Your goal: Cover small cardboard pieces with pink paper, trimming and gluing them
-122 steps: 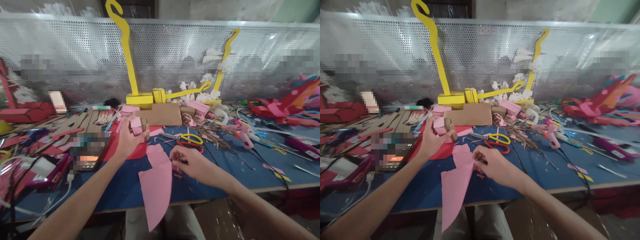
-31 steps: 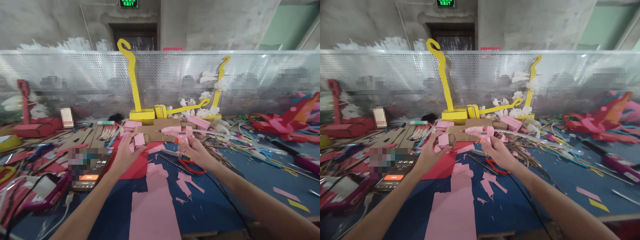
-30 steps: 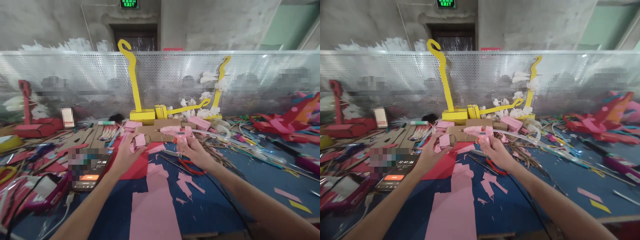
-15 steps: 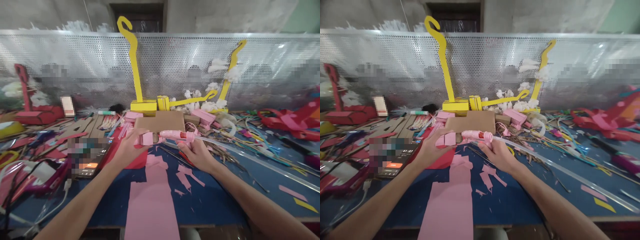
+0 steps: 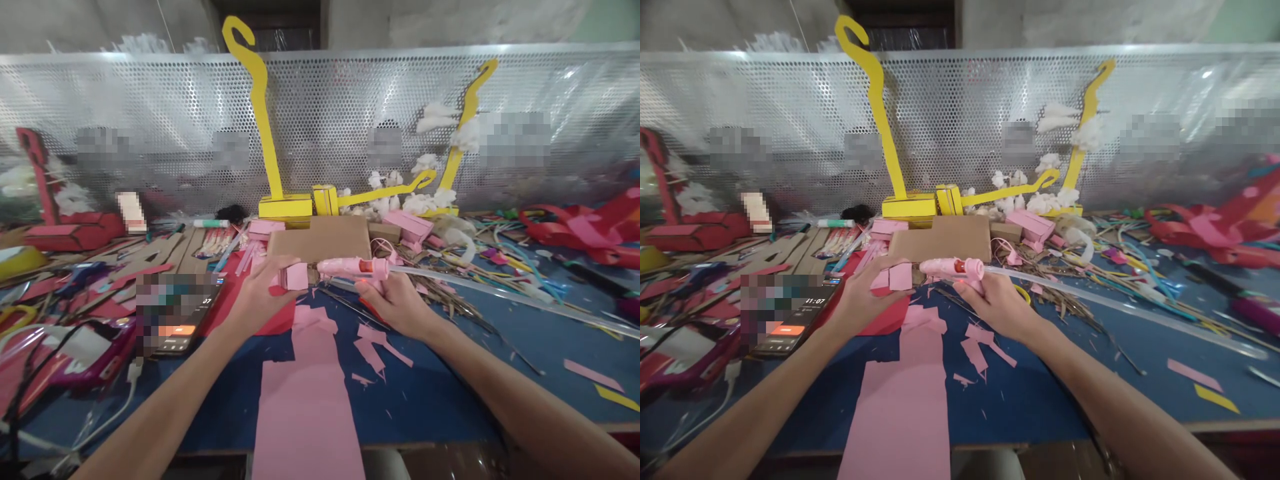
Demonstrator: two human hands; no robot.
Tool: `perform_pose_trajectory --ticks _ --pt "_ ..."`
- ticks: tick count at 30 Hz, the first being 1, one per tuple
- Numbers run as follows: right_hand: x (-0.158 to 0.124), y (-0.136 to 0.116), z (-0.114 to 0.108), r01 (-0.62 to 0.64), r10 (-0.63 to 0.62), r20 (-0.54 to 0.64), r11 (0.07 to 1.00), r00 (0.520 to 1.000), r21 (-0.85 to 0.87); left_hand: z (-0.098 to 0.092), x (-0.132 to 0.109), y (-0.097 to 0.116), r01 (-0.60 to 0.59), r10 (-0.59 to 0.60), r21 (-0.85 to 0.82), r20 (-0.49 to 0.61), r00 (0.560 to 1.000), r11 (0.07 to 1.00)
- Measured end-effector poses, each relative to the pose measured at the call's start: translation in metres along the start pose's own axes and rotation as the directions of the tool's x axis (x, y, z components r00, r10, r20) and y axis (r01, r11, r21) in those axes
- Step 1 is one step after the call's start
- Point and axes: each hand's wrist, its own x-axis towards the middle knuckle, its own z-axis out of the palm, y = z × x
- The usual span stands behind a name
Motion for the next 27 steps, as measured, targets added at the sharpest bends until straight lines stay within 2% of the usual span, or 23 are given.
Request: perform_pose_trajectory --ticks 6,11,16,20,25,27 --pt "0.0001 -0.0013 -0.0021 -0.006 0.006 -0.062 1.000 0.998 -0.007 0.0005 0.0004 -0.0004 -0.020 0.020 -0.015 -0.017 1.000 1.000" --pt "-0.0006 -0.0051 -0.0027 0.022 -0.022 0.023 1.000 0.999 0.006 0.0007 0.0005 0.0008 0.005 -0.005 -0.004 -0.014 1.000 1.000" --pt "-0.0008 -0.0038 -0.0013 0.016 -0.018 -0.087 1.000 0.996 -0.019 0.0008 0.0008 0.0014 -0.030 0.030 -0.005 -0.059 0.998 1.000" --pt "-0.0016 -0.0046 -0.0014 0.056 -0.056 -0.021 0.998 0.998 0.016 0.0012 0.0006 0.0003 -0.060 0.060 0.003 -0.056 0.997 0.998" --pt "-0.0010 -0.0049 0.0003 0.042 -0.047 -0.156 0.998 0.987 -0.038 0.0008 0.0012 0.0016 -0.081 0.081 0.006 -0.081 0.993 0.997" --pt "-0.0013 -0.0038 0.0014 0.043 -0.048 -0.135 0.998 0.990 -0.041 0.0011 0.0012 0.0012 -0.094 0.094 0.008 -0.081 0.992 0.996"
